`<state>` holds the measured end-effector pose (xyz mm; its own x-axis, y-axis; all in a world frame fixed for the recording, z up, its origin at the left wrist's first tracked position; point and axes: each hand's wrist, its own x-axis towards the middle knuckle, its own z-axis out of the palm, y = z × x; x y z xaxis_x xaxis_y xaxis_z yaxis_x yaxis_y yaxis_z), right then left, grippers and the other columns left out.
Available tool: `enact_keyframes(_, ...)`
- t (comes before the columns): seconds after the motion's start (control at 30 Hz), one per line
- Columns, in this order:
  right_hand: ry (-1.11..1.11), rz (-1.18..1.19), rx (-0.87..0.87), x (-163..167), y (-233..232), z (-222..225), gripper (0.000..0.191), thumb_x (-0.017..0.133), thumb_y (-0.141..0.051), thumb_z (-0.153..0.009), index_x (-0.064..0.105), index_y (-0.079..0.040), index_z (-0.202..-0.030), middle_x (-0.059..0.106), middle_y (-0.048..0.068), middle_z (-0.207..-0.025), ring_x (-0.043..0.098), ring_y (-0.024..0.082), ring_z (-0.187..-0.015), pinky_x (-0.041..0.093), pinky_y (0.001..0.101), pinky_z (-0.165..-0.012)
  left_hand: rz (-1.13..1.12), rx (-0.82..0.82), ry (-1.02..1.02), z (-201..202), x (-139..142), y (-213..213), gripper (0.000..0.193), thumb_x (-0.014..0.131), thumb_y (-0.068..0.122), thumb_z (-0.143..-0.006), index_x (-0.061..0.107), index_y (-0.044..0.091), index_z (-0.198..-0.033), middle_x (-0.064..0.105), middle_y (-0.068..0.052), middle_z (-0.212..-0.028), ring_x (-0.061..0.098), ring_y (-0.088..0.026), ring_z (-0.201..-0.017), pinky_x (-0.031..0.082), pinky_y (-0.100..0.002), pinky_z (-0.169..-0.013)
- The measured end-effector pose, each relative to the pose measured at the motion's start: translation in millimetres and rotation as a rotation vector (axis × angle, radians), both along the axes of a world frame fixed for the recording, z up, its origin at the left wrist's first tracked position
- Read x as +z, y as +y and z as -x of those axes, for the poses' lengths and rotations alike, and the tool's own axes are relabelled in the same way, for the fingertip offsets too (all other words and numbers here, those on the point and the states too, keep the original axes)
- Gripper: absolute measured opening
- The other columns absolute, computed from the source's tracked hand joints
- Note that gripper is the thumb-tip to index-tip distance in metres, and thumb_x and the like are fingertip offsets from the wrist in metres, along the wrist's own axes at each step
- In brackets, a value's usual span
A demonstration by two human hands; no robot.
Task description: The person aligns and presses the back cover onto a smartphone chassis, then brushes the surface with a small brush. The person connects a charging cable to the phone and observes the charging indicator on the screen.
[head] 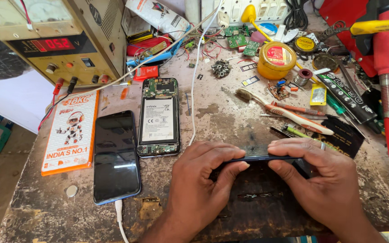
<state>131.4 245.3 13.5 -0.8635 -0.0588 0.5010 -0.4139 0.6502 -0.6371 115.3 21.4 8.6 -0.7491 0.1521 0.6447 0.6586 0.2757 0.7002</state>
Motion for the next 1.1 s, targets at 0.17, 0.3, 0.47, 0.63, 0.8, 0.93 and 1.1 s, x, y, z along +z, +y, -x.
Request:
enact_keyframes(0.17,0.096,-0.068,-0.073,12,-12,-1,0.024,0.082,-0.01,-0.082,0.075,-0.005,-0.105,0.079,0.008,-0.105,0.078,0.018,-0.101,0.058,0.0293,-0.09,0.012,-0.005,0.006,3,-1,-1,0.019,0.081,0.012,-0.087,0.075,0.009,-0.104,0.077,-0.006,-0.104,0.074,-0.025,-0.098,0.058,-0.035,-0.087)
enact_keyframes(0.3,0.128,-0.168,0.02,23,-13,2,0.035,0.081,-0.009,-0.077,0.074,-0.002,-0.11,0.077,0.01,-0.106,0.075,0.021,-0.1,0.056,0.0316,-0.088,0.013,-0.049,-0.061,6,3,-4,0.042,0.083,0.013,-0.086,0.066,0.011,-0.125,0.078,-0.008,-0.112,0.076,-0.022,-0.104,0.06,-0.034,-0.09)
enact_keyframes(0.47,0.184,-0.122,-0.009,25,-16,-7,0.027,0.078,-0.001,-0.082,0.076,-0.006,-0.108,0.078,0.008,-0.109,0.077,0.019,-0.104,0.059,0.0297,-0.093,-0.087,-0.178,-0.21,-2,11,-17,0.087,0.082,0.008,-0.089,0.032,0.007,-0.161,0.079,-0.009,-0.118,0.078,-0.018,-0.115,0.059,-0.032,-0.1)
enact_keyframes(0.63,0.341,-0.092,0.03,26,-19,-13,0.025,0.077,0.004,-0.084,0.073,-0.005,-0.107,0.075,0.008,-0.109,0.074,0.022,-0.113,0.059,0.0356,-0.104,-0.127,-0.154,-0.006,-15,13,-22,0.091,0.083,0.009,-0.092,0.027,0.001,-0.163,0.08,-0.008,-0.118,0.076,-0.019,-0.122,0.054,-0.034,-0.113)
enact_keyframes(0.8,0.398,-0.143,0.085,36,-16,-12,0.027,0.07,0.009,-0.084,0.072,-0.006,-0.107,0.074,0.01,-0.111,0.072,0.027,-0.119,0.056,0.0454,-0.115,-0.334,-0.155,-0.11,-19,11,-29,0.094,0.087,0.014,-0.083,0.032,0.0,-0.158,0.075,-0.012,-0.126,0.067,-0.019,-0.128,0.051,-0.036,-0.112)
enact_keyframes(0.93,0.516,-0.277,0.052,41,-17,-9,0.023,0.078,0.007,-0.082,0.073,-0.007,-0.1,0.072,0.013,-0.114,0.069,0.033,-0.125,0.055,0.0487,-0.115,-1.015,-0.517,-0.737,-13,5,-37,0.075,0.073,0.024,-0.094,0.041,0.0,-0.158,0.07,-0.015,-0.131,0.066,-0.022,-0.123,0.05,-0.036,-0.105)
enact_keyframes(1.1,0.421,-0.14,0.03,31,-26,-1,0.043,0.071,0.001,-0.077,0.066,-0.008,-0.118,0.057,0.019,-0.138,0.059,0.034,-0.13,0.051,0.0435,-0.103,-0.922,-0.445,-0.751,-12,0,-41,0.054,0.065,0.01,-0.096,0.051,-0.001,-0.147,0.07,-0.012,-0.124,0.065,-0.016,-0.113,0.049,-0.032,-0.102)
